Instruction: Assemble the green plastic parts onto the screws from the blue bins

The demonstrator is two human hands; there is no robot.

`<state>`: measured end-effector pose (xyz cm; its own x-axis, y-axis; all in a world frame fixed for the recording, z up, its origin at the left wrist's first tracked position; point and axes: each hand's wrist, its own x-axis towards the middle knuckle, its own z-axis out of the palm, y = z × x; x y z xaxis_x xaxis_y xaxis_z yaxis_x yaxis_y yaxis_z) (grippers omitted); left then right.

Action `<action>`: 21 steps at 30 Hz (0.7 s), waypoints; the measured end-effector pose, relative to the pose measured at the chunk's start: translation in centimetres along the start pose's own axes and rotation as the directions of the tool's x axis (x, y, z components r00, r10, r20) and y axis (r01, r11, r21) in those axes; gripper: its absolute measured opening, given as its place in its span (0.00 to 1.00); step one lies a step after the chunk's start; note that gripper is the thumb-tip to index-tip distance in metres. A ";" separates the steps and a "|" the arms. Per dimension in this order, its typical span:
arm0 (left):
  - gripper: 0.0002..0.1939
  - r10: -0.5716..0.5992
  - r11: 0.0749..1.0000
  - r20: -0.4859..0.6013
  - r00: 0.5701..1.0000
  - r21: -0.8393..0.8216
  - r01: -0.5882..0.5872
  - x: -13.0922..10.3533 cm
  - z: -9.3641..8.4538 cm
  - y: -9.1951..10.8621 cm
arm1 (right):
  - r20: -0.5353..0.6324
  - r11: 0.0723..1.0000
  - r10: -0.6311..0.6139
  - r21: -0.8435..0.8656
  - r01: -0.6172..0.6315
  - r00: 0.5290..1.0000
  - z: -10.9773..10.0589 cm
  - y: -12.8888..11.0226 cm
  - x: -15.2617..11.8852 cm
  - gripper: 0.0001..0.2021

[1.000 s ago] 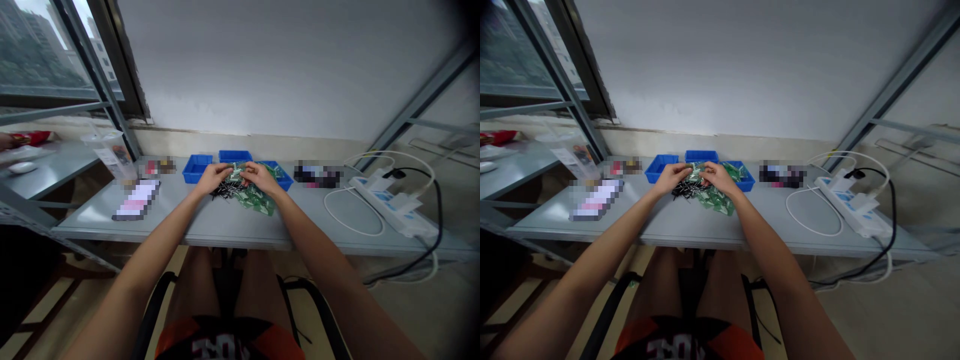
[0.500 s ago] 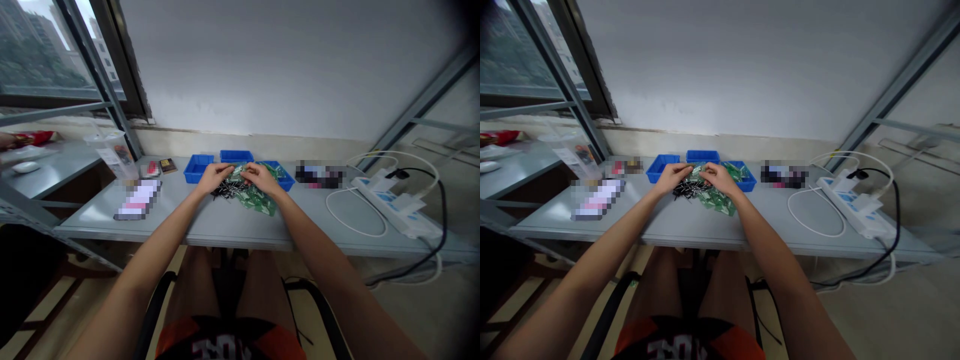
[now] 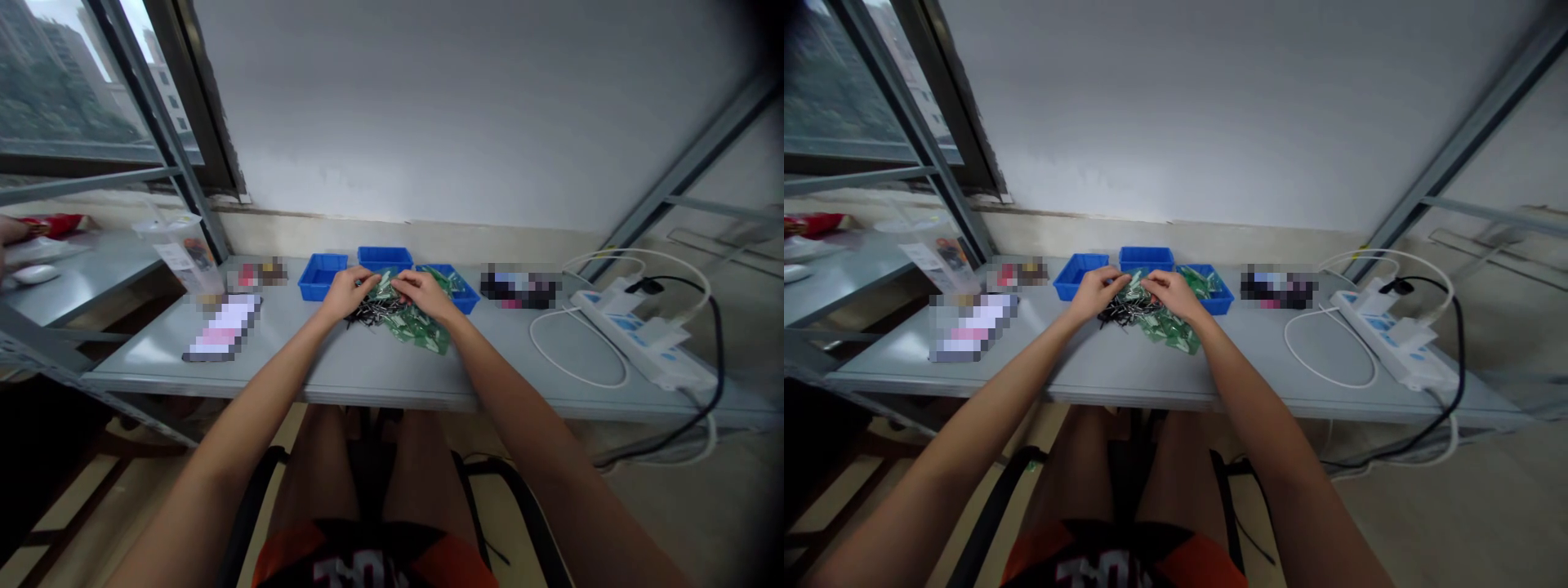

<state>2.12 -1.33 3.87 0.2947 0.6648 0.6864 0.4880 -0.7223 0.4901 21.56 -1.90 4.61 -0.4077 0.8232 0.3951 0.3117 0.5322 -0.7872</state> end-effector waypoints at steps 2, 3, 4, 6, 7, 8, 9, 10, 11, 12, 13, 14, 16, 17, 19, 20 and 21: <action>0.17 -0.011 1.000 -0.023 1.000 -0.002 0.011 0.0 0.0 0.0 | 0.003 1.000 0.009 -0.016 -0.009 1.000 0.0 -0.1 0.0 0.14; 0.18 -0.020 1.000 -0.032 0.999 -0.004 0.020 0.1 0.1 0.0 | 0.003 1.000 0.012 -0.027 -0.012 1.000 0.0 -0.1 0.0 0.15; 0.19 -0.031 1.000 -0.040 0.999 -0.006 0.031 0.1 0.1 0.1 | 0.001 0.999 0.014 -0.038 -0.014 1.000 0.0 -0.2 0.0 0.15; 0.20 -0.053 0.999 -0.041 0.998 -0.017 0.052 0.1 0.1 0.1 | -0.005 0.998 0.017 -0.055 -0.017 1.000 0.1 -0.3 0.0 0.15; 0.20 -0.063 0.998 -0.034 0.997 -0.026 0.062 0.1 0.1 0.1 | -0.010 0.998 0.017 -0.060 -0.017 1.000 0.1 -0.3 0.0 0.14; 0.20 -0.072 0.997 -0.022 0.997 -0.040 0.071 0.1 0.2 0.1 | -0.015 0.998 0.015 -0.064 -0.016 1.000 0.1 -0.4 0.0 0.14; 0.20 -0.082 0.995 -0.006 0.997 -0.057 0.081 0.1 0.2 0.1 | -0.020 0.998 0.015 -0.066 -0.016 1.000 0.1 -0.4 0.0 0.14; 0.20 -0.091 0.993 0.011 0.996 -0.075 0.091 0.1 0.1 0.1 | -0.030 0.998 0.014 -0.066 -0.016 0.999 0.1 -0.4 0.0 0.14; 0.20 -0.098 0.991 0.028 0.995 -0.094 0.100 0.1 0.1 0.1 | -0.041 0.998 0.013 -0.064 -0.016 0.999 0.1 -0.4 0.0 0.14; 0.19 -0.102 0.988 0.043 0.994 -0.114 0.106 0.1 0.1 0.1 | -0.055 0.998 0.011 -0.058 -0.014 0.998 0.1 -0.4 0.0 0.14; 0.18 -0.103 0.985 0.056 0.993 -0.133 0.110 0.1 0.0 0.1 | -0.069 0.999 0.008 -0.050 -0.012 0.998 0.1 -0.3 0.0 0.14; 0.17 -0.104 0.982 0.065 0.992 -0.150 0.113 0.1 0.0 0.2 | -0.084 0.999 0.008 -0.038 -0.011 0.996 0.1 -0.3 0.0 0.14; 0.15 -0.113 0.975 0.078 0.991 -0.181 0.125 0.1 -0.1 0.2 | -0.106 1.000 0.014 -0.014 -0.016 0.994 0.1 -0.2 0.0 0.14; 0.15 -0.122 0.971 0.085 0.989 -0.195 0.137 0.1 -0.1 0.2 | -0.114 1.000 0.023 -0.007 -0.024 0.993 0.1 0.0 0.1 0.14; 0.15 -0.148 0.959 0.100 0.984 -0.228 0.167 0.1 -0.1 0.2 | -0.146 0.999 0.034 -0.021 -0.038 0.989 0.1 0.3 0.2 0.12; 0.14 -0.160 0.952 0.107 0.981 -0.245 0.182 0.1 0.0 0.2 | -0.178 0.998 0.028 -0.053 -0.038 0.984 0.1 0.5 0.3 0.12; 0.14 -0.170 0.946 0.117 0.979 -0.261 0.195 0.1 0.0 0.1 | -0.220 0.994 0.012 -0.100 -0.035 0.976 0.1 0.7 0.4 0.11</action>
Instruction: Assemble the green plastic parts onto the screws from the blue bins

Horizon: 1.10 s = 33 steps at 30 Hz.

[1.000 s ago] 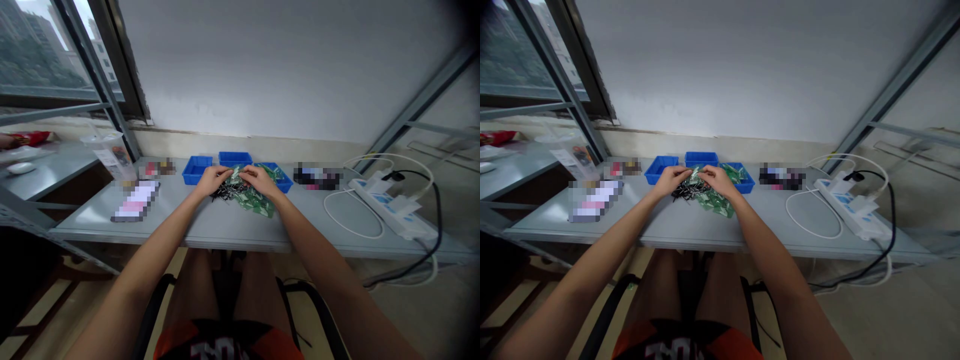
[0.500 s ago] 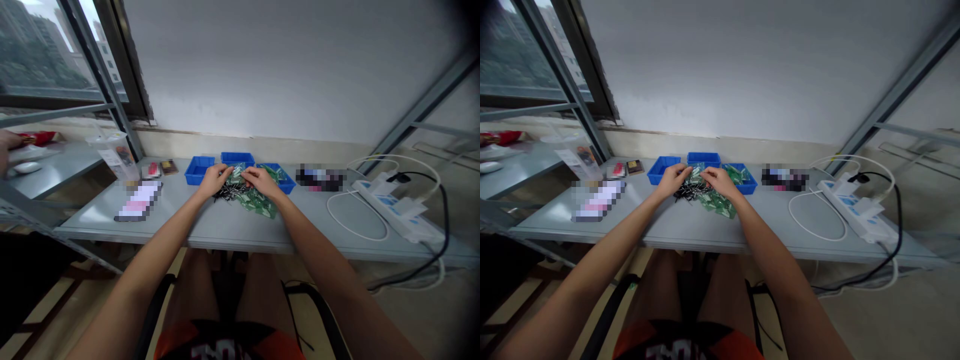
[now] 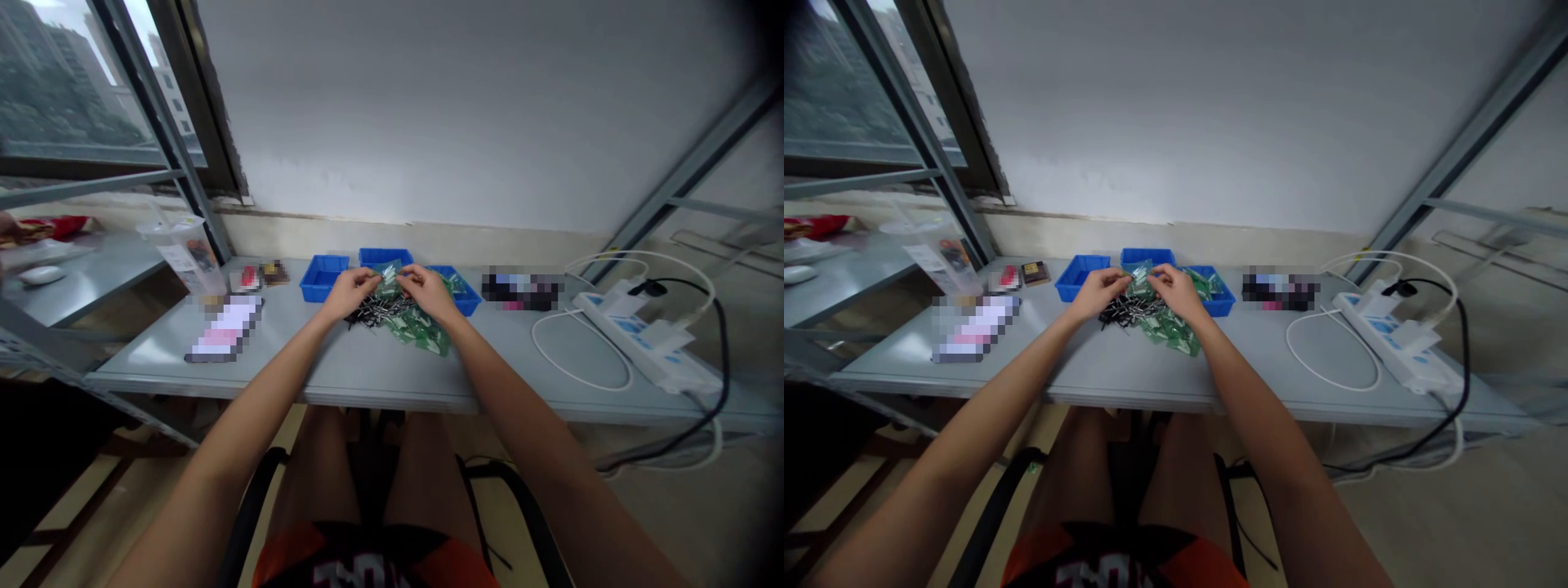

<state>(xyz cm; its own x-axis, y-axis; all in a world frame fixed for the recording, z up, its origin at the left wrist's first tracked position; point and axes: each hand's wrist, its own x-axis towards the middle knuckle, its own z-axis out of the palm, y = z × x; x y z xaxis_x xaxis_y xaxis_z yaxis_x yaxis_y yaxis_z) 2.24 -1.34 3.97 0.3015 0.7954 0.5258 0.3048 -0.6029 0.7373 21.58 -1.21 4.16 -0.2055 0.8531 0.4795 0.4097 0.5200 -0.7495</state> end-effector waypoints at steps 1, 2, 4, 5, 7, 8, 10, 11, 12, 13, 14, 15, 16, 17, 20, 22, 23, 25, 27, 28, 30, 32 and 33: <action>0.14 -0.010 1.000 0.006 1.000 -0.016 0.011 0.0 0.1 0.0 | -0.050 0.999 -0.018 -0.052 0.015 0.999 0.0 0.2 0.1 0.11; 0.13 -0.018 0.999 0.011 1.000 -0.029 0.018 0.0 0.1 -0.1 | -0.093 0.994 -0.040 -0.101 0.031 0.995 0.1 0.3 0.1 0.11; 0.12 -0.024 0.998 0.012 1.000 -0.050 0.024 0.0 0.2 -0.1 | -0.124 0.985 -0.085 -0.159 0.065 0.989 0.2 0.3 0.1 0.10; 0.12 -0.019 0.998 0.009 1.000 -0.061 0.019 0.0 0.3 -0.1 | -0.108 0.984 -0.103 -0.160 0.085 0.989 0.2 0.1 0.0 0.10; 0.12 0.007 0.997 -0.005 1.000 -0.077 -0.007 0.0 0.3 0.0 | -0.042 0.985 -0.126 -0.122 0.120 0.991 0.4 -0.3 -0.2 0.09; 0.12 0.024 0.997 -0.010 1.000 -0.079 -0.025 0.0 0.4 0.0 | -0.008 0.987 -0.129 -0.094 0.128 0.992 0.5 -0.5 -0.3 0.09; 0.13 0.053 0.996 -0.010 0.999 -0.074 -0.053 0.0 0.4 0.1 | 0.043 0.991 -0.123 -0.046 0.125 0.991 0.8 -0.8 -0.5 0.12; 0.13 0.062 0.996 -0.005 0.998 -0.070 -0.062 0.0 0.4 0.2 | 0.059 0.992 -0.116 -0.035 0.118 0.991 0.8 -0.9 -0.6 0.13; 0.14 0.067 0.996 0.004 0.998 -0.067 -0.067 0.0 0.4 0.2 | 0.065 0.993 -0.111 -0.033 0.114 0.992 0.9 -0.9 -0.6 0.15; 0.14 0.070 0.996 0.018 0.997 -0.064 -0.069 -0.1 0.4 0.2 | 0.064 0.993 -0.107 -0.038 0.110 0.992 0.9 -0.9 -0.5 0.15; 0.14 0.069 0.996 0.025 0.997 -0.062 -0.067 0.0 0.5 0.2 | 0.058 0.993 -0.104 -0.045 0.106 0.993 0.8 -0.8 -0.5 0.15; 0.13 0.061 0.996 0.024 0.998 -0.061 -0.060 0.0 0.5 0.2 | 0.050 0.994 -0.098 -0.051 0.100 0.994 0.8 -0.7 -0.4 0.13; 0.12 0.045 0.997 0.006 0.999 -0.063 -0.044 0.0 0.5 0.1 | 0.040 0.995 -0.089 -0.050 0.091 0.995 0.7 -0.6 -0.4 0.12; 0.12 0.021 0.997 -0.026 0.999 -0.069 -0.023 0.0 0.5 -0.1 | 0.032 0.996 -0.078 -0.038 0.079 0.996 0.6 -0.6 -0.3 0.11; 0.16 -0.056 0.992 -0.126 0.990 -0.117 0.041 0.2 0.5 -0.6 | 0.018 0.998 -0.045 0.051 0.044 0.999 0.4 -0.6 -0.2 0.10; 0.17 -0.079 0.986 -0.100 0.992 -0.151 0.064 0.3 0.4 -0.8 | 0.014 0.994 -0.037 0.103 0.035 0.999 0.4 -0.6 -0.2 0.11; 0.15 -0.074 0.986 -0.063 0.995 -0.155 0.064 0.3 0.4 -0.8 | 0.016 0.993 -0.037 0.114 0.035 0.999 0.4 -0.6 -0.2 0.11; 0.11 -0.049 0.989 -0.004 0.999 -0.141 0.048 0.2 0.3 -0.7 | 0.018 0.993 -0.036 0.110 0.034 0.999 0.4 -0.6 -0.2 0.12; 0.11 -0.025 0.992 0.017 1.000 -0.119 0.027 0.2 0.3 -0.6 | 0.020 0.995 -0.036 0.099 0.034 0.999 0.4 -0.5 -0.2 0.12; 0.10 -0.019 0.993 0.018 1.000 -0.115 0.021 0.1 0.3 -0.5 | 0.021 0.995 -0.039 0.093 0.036 0.999 0.4 -0.5 -0.2 0.12; 0.10 -0.018 0.993 0.025 1.000 -0.118 0.021 0.1 0.3 -0.4 | 0.014 0.996 -0.048 0.072 0.047 0.999 0.3 -0.2 -0.1 0.13; 0.10 -0.026 0.993 0.039 0.999 -0.113 0.030 0.1 0.4 -0.4 | -0.007 0.997 -0.062 0.035 0.062 0.998 0.3 0.1 0.0 0.14; 0.10 -0.031 0.993 0.044 0.999 -0.109 0.036 0.1 0.4 -0.5 | -0.022 0.998 -0.065 0.012 0.065 0.998 0.3 0.3 0.0 0.15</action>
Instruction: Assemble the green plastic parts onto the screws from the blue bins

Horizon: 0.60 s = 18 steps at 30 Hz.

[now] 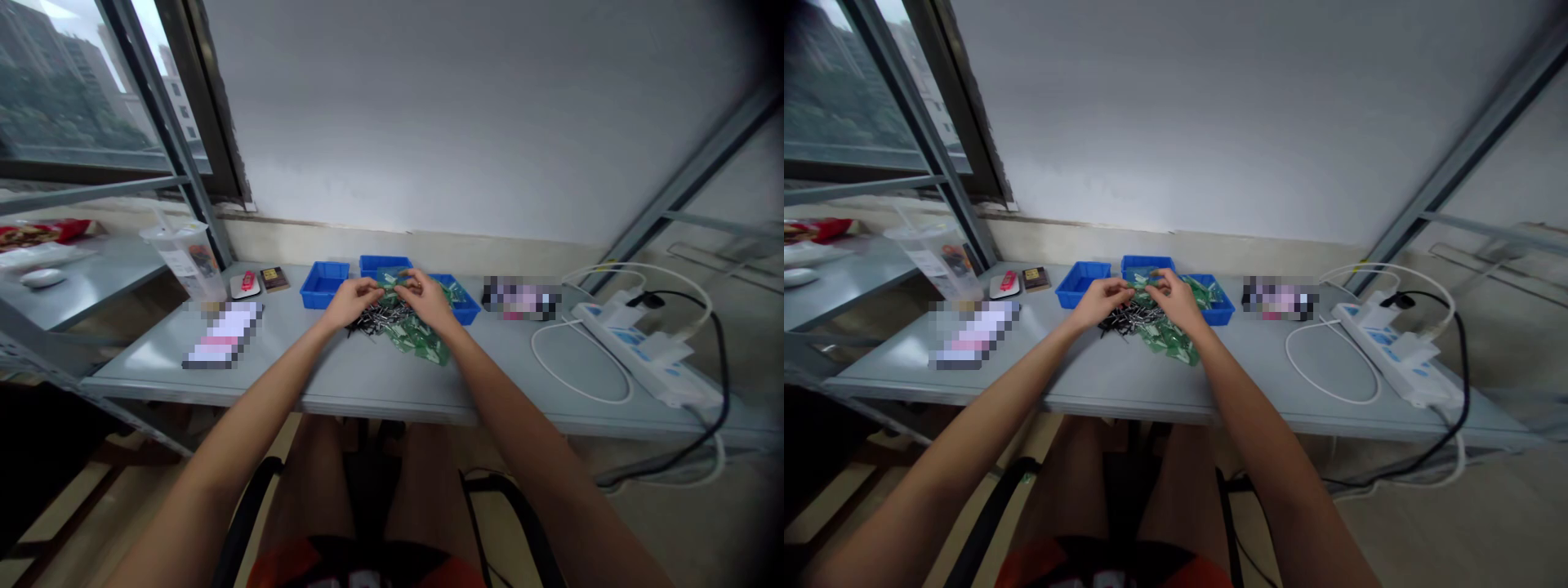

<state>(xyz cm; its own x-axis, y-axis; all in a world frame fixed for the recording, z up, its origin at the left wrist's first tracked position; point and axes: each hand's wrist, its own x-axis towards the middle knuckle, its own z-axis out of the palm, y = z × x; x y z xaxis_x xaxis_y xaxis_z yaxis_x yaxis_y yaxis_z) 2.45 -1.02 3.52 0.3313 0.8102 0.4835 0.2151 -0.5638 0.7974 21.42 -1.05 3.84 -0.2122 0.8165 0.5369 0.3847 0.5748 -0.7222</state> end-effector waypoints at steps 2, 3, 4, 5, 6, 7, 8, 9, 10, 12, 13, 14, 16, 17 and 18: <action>0.11 -0.008 1.000 0.003 1.000 0.008 0.008 0.0 0.0 -0.1 | -0.034 0.999 0.002 -0.035 -0.003 0.999 0.0 0.3 0.1 0.18; 0.12 -0.005 1.000 -0.001 1.000 0.007 0.005 0.0 0.0 -0.1 | -0.049 0.999 0.005 -0.048 -0.007 0.999 0.0 0.3 0.1 0.19; 0.12 0.003 1.000 -0.007 1.000 0.000 -0.003 0.0 0.1 -0.2 | -0.065 0.998 0.004 -0.059 -0.008 0.998 0.0 0.4 0.1 0.20; 0.12 0.014 1.000 -0.014 1.000 -0.011 -0.014 0.1 0.1 -0.2 | -0.085 0.997 -0.002 -0.073 -0.004 0.996 0.0 0.4 0.1 0.21; 0.12 0.026 0.999 -0.020 0.999 -0.025 -0.026 0.1 0.1 -0.3 | -0.104 0.996 -0.012 -0.092 0.002 0.995 0.0 0.3 0.1 0.20; 0.12 0.036 0.998 -0.025 0.999 -0.041 -0.037 0.1 0.2 -0.3 | -0.114 0.993 -0.024 -0.115 0.011 0.993 0.0 0.2 0.1 0.20; 0.11 0.043 0.997 -0.026 0.999 -0.057 -0.044 0.1 0.2 -0.3 | -0.116 0.990 -0.038 -0.138 0.022 0.993 -0.1 0.1 0.1 0.18; 0.11 0.046 0.996 -0.024 0.999 -0.069 -0.047 0.1 0.2 -0.3 | -0.104 0.987 -0.047 -0.156 0.031 0.993 0.0 -0.1 0.1 0.16; 0.11 0.046 0.996 -0.018 0.999 -0.078 -0.048 0.1 0.3 -0.3 | -0.079 0.986 -0.049 -0.161 0.036 0.996 0.0 -0.2 0.0 0.14; 0.10 0.057 0.995 -0.005 0.998 -0.087 -0.057 0.1 0.4 -0.1 | -0.001 0.992 -0.034 -0.123 0.034 0.999 0.3 -0.5 -0.1 0.11; 0.10 0.070 0.994 -0.004 0.998 -0.079 -0.070 0.0 0.4 0.0 | 0.038 0.996 -0.026 -0.085 0.030 0.999 0.4 -0.7 -0.2 0.11; 0.09 0.085 0.995 -0.006 0.996 -0.060 -0.085 0.0 0.4 0.1 | 0.066 0.999 -0.024 -0.043 0.027 0.998 0.6 -0.8 -0.3 0.12; 0.09 0.113 0.994 -0.014 0.994 -0.001 -0.113 -0.1 0.5 0.2 | 0.092 0.999 -0.029 0.027 0.027 0.995 0.8 -0.9 -0.4 0.14; 0.09 0.122 0.992 -0.016 0.992 0.031 -0.121 -0.1 0.5 0.2 | 0.090 0.998 -0.025 0.055 0.020 0.996 0.9 -0.9 -0.5 0.15; 0.09 0.128 0.990 -0.016 0.992 0.058 -0.127 0.0 0.5 0.2 | 0.082 0.997 -0.011 0.080 0.004 0.997 0.9 -0.9 -0.5 0.15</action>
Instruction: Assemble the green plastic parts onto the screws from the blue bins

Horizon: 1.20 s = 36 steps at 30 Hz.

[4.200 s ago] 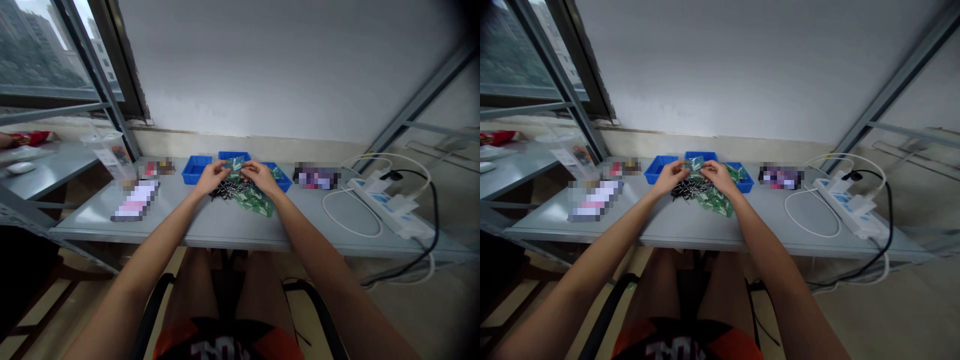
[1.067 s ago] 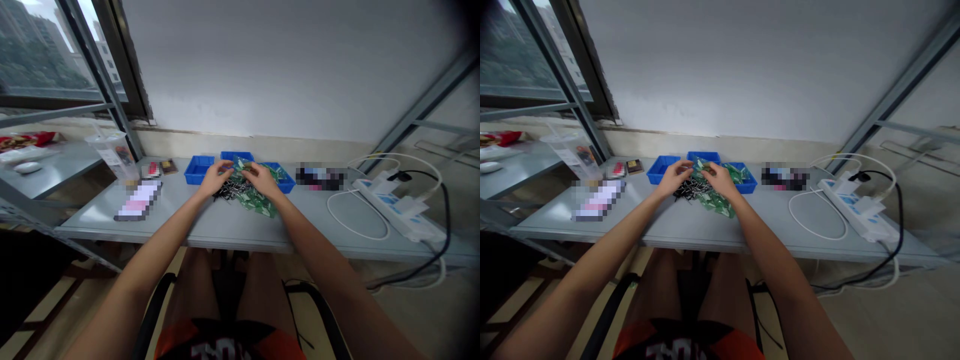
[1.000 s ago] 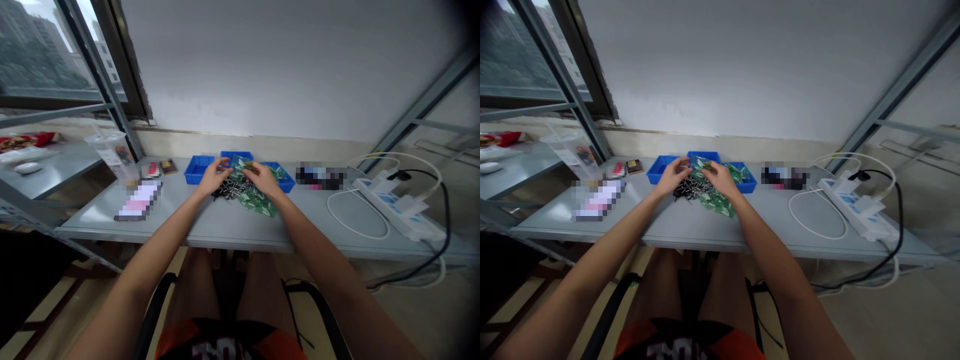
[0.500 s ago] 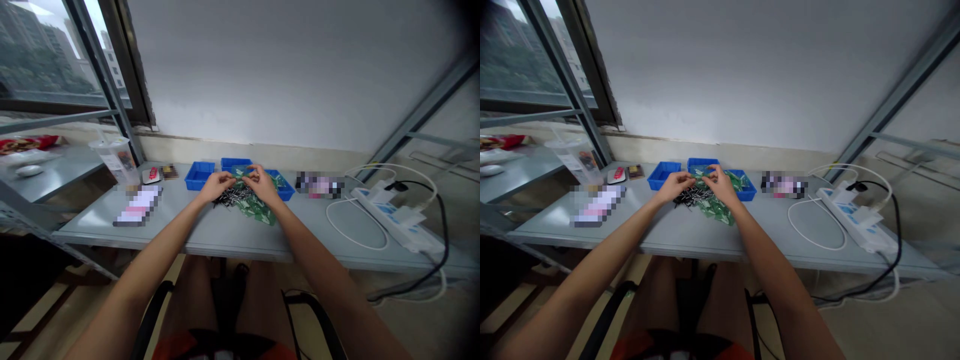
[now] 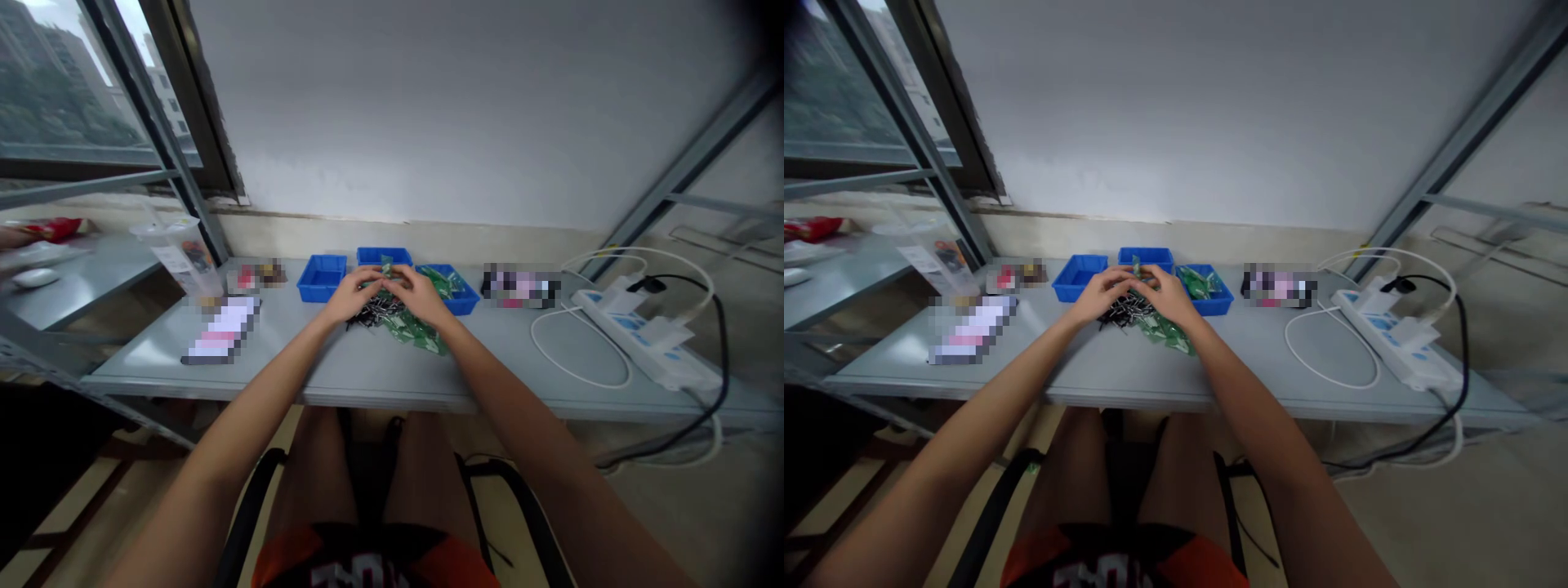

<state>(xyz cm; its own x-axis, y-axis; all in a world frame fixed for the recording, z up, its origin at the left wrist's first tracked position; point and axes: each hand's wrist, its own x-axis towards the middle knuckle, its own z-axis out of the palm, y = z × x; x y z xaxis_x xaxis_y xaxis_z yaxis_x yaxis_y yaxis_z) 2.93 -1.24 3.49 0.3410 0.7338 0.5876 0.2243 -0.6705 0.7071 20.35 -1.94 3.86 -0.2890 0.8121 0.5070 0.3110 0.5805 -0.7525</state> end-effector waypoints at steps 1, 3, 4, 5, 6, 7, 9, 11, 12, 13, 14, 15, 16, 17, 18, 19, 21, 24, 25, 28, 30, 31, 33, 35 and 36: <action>0.09 0.004 1.000 -0.004 1.000 0.014 -0.003 0.0 0.0 -0.1 | -0.007 1.000 0.021 0.023 -0.021 1.000 0.0 0.0 0.0 0.15; 0.08 -0.010 1.000 -0.037 0.999 0.003 0.010 0.1 0.0 -0.4 | -0.008 0.996 0.063 0.058 -0.062 0.998 -0.1 0.1 0.1 0.12; 0.09 -0.033 0.999 -0.066 0.997 -0.018 0.032 0.2 -0.1 -0.6 | -0.004 0.995 0.070 0.070 -0.070 0.998 -0.2 0.1 0.2 0.11; 0.11 -0.068 0.997 -0.097 0.993 -0.047 0.064 0.2 -0.1 -0.7 | 0.001 0.995 0.068 0.079 -0.068 0.998 -0.3 0.2 0.2 0.10; 0.13 -0.109 0.992 -0.121 0.987 -0.083 0.100 0.2 -0.1 -0.9 | 0.003 0.994 0.058 0.091 -0.058 0.998 -0.3 0.2 0.3 0.09; 0.15 -0.147 0.984 -0.129 0.981 -0.118 0.132 0.3 -0.1 -0.9 | 0.002 0.994 0.047 0.103 -0.047 0.999 -0.4 0.2 0.3 0.09; 0.14 -0.187 0.971 -0.090 0.978 -0.168 0.170 0.3 -0.1 -0.8 | -0.004 0.992 0.035 0.119 -0.034 0.999 -0.5 0.1 0.3 0.10; 0.11 -0.172 0.970 -0.027 0.985 -0.179 0.165 0.2 -0.2 -0.6 | -0.010 0.993 0.034 0.111 -0.033 0.999 -0.6 0.0 0.3 0.12; 0.11 -0.158 0.973 -0.008 0.987 -0.172 0.154 0.2 -0.2 -0.5 | -0.013 0.994 0.037 0.102 -0.035 0.999 -0.7 -0.1 0.2 0.12; 0.11 -0.145 0.976 -0.002 0.989 -0.162 0.143 0.1 -0.2 -0.4 | -0.016 0.995 0.038 0.093 -0.036 0.999 -0.7 -0.1 0.2 0.12; 0.11 -0.136 0.979 -0.003 0.991 -0.151 0.134 0.1 -0.2 -0.3 | -0.018 0.996 0.036 0.088 -0.034 0.999 -0.7 -0.1 0.2 0.12; 0.12 -0.131 0.981 -0.011 0.991 -0.143 0.128 0.1 -0.2 -0.2 | -0.018 0.996 0.032 0.085 -0.031 0.999 -0.7 -0.1 0.3 0.11; 0.12 -0.129 0.982 -0.018 0.991 -0.138 0.125 0.1 -0.2 -0.2 | -0.017 0.996 0.028 0.084 -0.027 0.999 -0.8 0.0 0.3 0.11; 0.13 -0.129 0.983 -0.026 0.991 -0.135 0.124 0.1 -0.2 -0.1 | -0.014 0.996 0.023 0.084 -0.022 1.000 -0.8 0.0 0.3 0.11; 0.13 -0.132 0.983 -0.036 0.991 -0.133 0.127 0.2 -0.2 -0.1 | -0.012 0.996 0.018 0.082 -0.017 1.000 -0.8 0.1 0.3 0.10; 0.12 -0.140 0.982 -0.046 0.989 -0.133 0.133 0.2 -0.3 -0.1 | -0.008 0.997 0.013 0.077 -0.012 1.000 -0.8 0.2 0.3 0.10; 0.12 -0.163 0.980 -0.061 0.985 -0.129 0.154 0.2 -0.4 -0.1 | -0.003 0.999 0.004 0.051 -0.003 1.000 -0.8 0.4 0.4 0.08; 0.11 -0.184 0.978 -0.084 0.979 -0.115 0.174 0.2 -0.6 -0.2 | -0.006 1.000 -0.025 -0.001 0.025 1.000 -0.9 0.8 0.5 0.06; 0.11 -0.182 0.979 -0.093 0.979 -0.110 0.171 0.2 -0.6 -0.3 | -0.010 0.999 -0.036 -0.011 0.036 0.999 -1.0 0.8 0.5 0.06; 0.11 -0.164 0.984 -0.114 0.980 -0.085 0.155 0.2 -0.6 -0.5 | -0.006 0.999 -0.051 -0.016 0.051 0.999 -1.0 0.7 0.5 0.07; 0.10 -0.156 0.986 -0.109 0.982 -0.070 0.149 0.2 -0.6 -0.7 | -0.003 0.999 -0.045 -0.010 0.045 0.999 -1.0 0.4 0.4 0.08; 0.10 -0.153 0.987 -0.102 0.983 -0.072 0.146 0.2 -0.6 -0.7 | -0.009 0.999 -0.043 -0.007 0.043 0.999 -1.0 0.2 0.4 0.09; 0.11 -0.137 0.987 -0.082 0.987 -0.091 0.129 0.2 -0.5 -0.8 | -0.024 0.999 -0.041 -0.004 0.041 0.999 -1.0 -0.1 0.3 0.09; 0.11 -0.110 0.990 -0.059 0.992 -0.098 0.104 0.2 -0.5 -0.7 | -0.034 0.999 -0.042 -0.009 0.042 0.999 -0.9 -0.3 0.3 0.09; 0.11 -0.097 0.991 -0.045 0.994 -0.093 0.093 0.2 -0.5 -0.7 | -0.040 0.999 -0.044 -0.014 0.043 0.998 -0.9 -0.3 0.3 0.08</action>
<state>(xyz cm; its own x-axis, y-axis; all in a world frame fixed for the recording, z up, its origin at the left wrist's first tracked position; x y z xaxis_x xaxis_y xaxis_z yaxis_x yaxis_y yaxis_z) 2.39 -0.61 3.30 0.2762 0.7997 0.5331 0.1693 -0.5865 0.7921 20.97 -1.83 4.64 -0.2658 0.7876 0.5559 0.3108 0.6158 -0.7240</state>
